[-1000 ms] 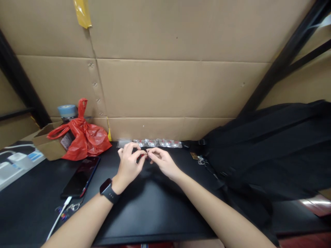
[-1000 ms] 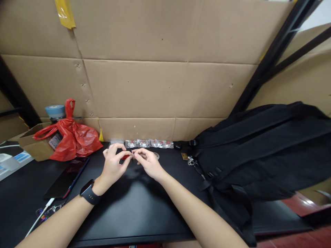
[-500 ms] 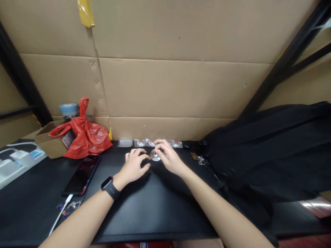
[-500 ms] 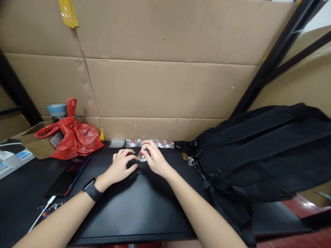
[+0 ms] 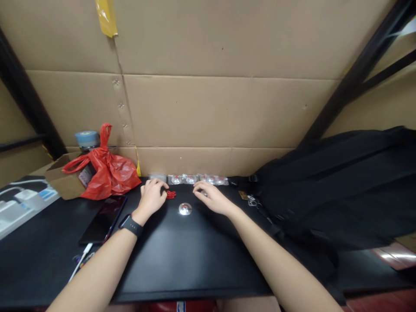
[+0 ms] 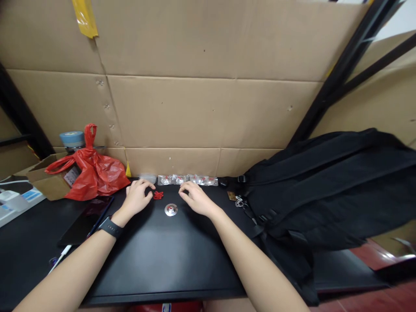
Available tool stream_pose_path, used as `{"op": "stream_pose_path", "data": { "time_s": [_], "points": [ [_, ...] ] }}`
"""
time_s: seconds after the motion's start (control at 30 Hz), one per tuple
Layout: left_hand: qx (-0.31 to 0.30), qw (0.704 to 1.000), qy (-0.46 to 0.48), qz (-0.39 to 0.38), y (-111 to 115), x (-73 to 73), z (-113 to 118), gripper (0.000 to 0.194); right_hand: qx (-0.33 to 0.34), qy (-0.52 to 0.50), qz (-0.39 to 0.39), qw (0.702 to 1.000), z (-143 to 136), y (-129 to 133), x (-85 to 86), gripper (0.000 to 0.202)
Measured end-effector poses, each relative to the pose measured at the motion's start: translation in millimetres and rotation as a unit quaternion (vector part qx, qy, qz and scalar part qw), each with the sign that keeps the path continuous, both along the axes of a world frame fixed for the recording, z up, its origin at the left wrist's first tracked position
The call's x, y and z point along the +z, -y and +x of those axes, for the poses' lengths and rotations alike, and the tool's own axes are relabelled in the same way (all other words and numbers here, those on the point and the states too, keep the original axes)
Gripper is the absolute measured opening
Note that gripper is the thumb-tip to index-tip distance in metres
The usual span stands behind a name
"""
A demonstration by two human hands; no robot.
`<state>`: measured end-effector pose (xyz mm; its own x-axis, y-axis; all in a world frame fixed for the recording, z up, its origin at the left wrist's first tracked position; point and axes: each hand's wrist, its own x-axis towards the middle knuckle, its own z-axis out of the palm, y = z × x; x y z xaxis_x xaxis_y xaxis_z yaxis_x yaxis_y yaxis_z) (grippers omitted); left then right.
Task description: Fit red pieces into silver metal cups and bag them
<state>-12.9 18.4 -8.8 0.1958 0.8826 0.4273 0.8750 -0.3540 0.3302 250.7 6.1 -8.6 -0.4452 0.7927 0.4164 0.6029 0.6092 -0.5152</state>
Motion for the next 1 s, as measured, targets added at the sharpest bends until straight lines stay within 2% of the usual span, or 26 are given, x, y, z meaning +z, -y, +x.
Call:
{"op": "stream_pose_path", "data": {
  "time_s": [0.07, 0.13, 0.2, 0.37, 0.53, 0.73, 1.0],
  "points": [
    [-0.015, 1.000, -0.013, -0.013, -3.3, -2.8, -3.0, 0.016, -0.053, 0.050, 0.002, 0.997, 9.0, -6.4, -5.3, 0.013],
    [-0.041, 0.999, -0.021, -0.018, -4.7, -5.2, -3.3, 0.015, -0.111, 0.100, -0.003, 0.989, 17.9, -11.7, -10.2, 0.024],
    [-0.064, 0.997, -0.029, -0.019, -5.0, -7.4, -1.8, 0.014, -0.141, 0.128, -0.025, 0.981, 24.9, -15.5, -13.5, 0.027],
    [-0.088, 0.995, -0.037, -0.009, -5.4, -13.0, 2.9, 0.014, -0.126, 0.104, -0.078, 0.983, 31.9, -20.2, -14.3, 0.020],
    [-0.092, 0.995, -0.042, 0.009, -5.0, -16.0, 6.4, 0.013, -0.122, 0.079, -0.077, 0.986, 31.9, -21.2, -14.7, 0.018],
    [-0.078, 0.996, -0.047, -0.007, -5.1, -17.2, 9.7, 0.012, -0.122, 0.063, -0.069, 0.988, 31.0, -23.3, -18.2, 0.014],
    [-0.064, 0.996, -0.061, -0.001, -7.3, -18.3, 9.7, 0.012, -0.120, 0.062, -0.059, 0.989, 33.0, -27.5, -21.7, 0.023]
  ]
}}
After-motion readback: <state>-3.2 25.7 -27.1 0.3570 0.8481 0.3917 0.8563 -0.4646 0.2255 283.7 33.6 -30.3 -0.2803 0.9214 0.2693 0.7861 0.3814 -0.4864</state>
